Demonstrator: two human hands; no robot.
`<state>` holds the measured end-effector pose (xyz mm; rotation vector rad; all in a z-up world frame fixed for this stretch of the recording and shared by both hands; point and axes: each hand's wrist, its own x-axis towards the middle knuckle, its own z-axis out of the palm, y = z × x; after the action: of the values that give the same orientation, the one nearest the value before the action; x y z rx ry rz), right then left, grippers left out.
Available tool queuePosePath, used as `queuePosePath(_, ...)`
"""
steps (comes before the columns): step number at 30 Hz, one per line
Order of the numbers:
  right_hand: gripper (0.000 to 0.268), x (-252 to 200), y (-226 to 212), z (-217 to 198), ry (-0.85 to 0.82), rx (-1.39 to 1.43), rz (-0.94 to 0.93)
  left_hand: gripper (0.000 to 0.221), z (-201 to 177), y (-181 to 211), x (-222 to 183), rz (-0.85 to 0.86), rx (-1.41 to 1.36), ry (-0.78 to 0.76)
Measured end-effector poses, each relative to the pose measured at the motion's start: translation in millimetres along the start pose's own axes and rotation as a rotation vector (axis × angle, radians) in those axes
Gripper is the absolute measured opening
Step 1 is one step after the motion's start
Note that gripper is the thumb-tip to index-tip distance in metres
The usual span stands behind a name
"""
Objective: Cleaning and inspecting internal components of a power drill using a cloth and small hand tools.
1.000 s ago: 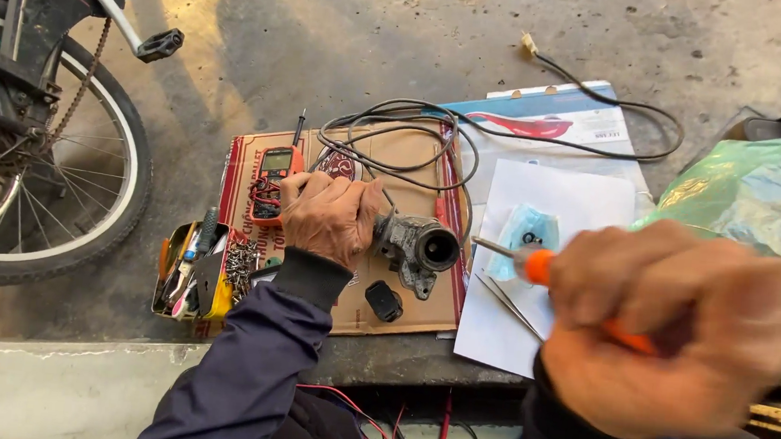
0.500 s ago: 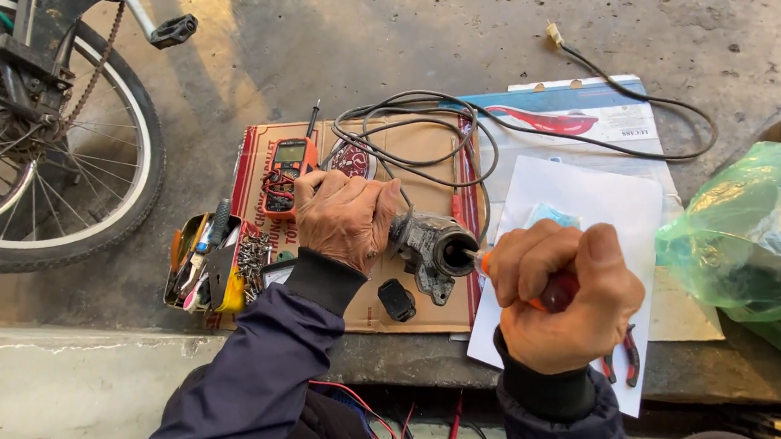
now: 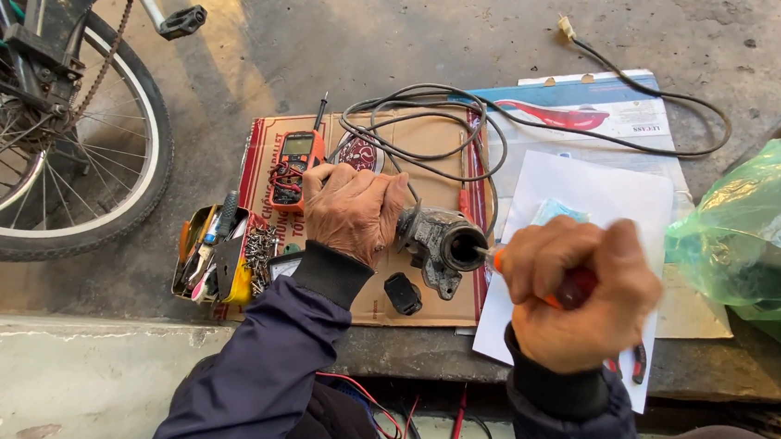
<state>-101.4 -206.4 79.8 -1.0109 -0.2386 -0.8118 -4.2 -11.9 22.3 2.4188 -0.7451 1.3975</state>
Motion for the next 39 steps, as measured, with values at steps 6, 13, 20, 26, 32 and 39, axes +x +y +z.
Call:
queuePosePath(6,0.037,3,-10,2,-0.194,0.118,-0.063,0.030,-13,8,16,-0.068,-0.066,-0.119)
queuePosePath(13,0.036,4,-24,3,-0.016,0.144,0.164,0.030,-13,8,15,-0.054,-0.044,-0.125)
queuePosePath(20,0.048,-3,-5,12,-0.032,0.046,0.148,0.030,-16,9,17,-0.062,-0.056,-0.132)
queuePosePath(26,0.057,0,-25,6,-0.047,0.122,0.242,0.031,-18,9,16,-0.055,-0.066,-0.119)
queuePosePath(32,0.046,-7,-6,12,0.002,0.020,0.158,0.031,-15,8,14,-0.064,-0.065,-0.128)
queuePosePath(39,0.047,-8,0,11,-0.018,-0.001,0.149,0.027,-13,6,13,-0.060,-0.060,-0.117)
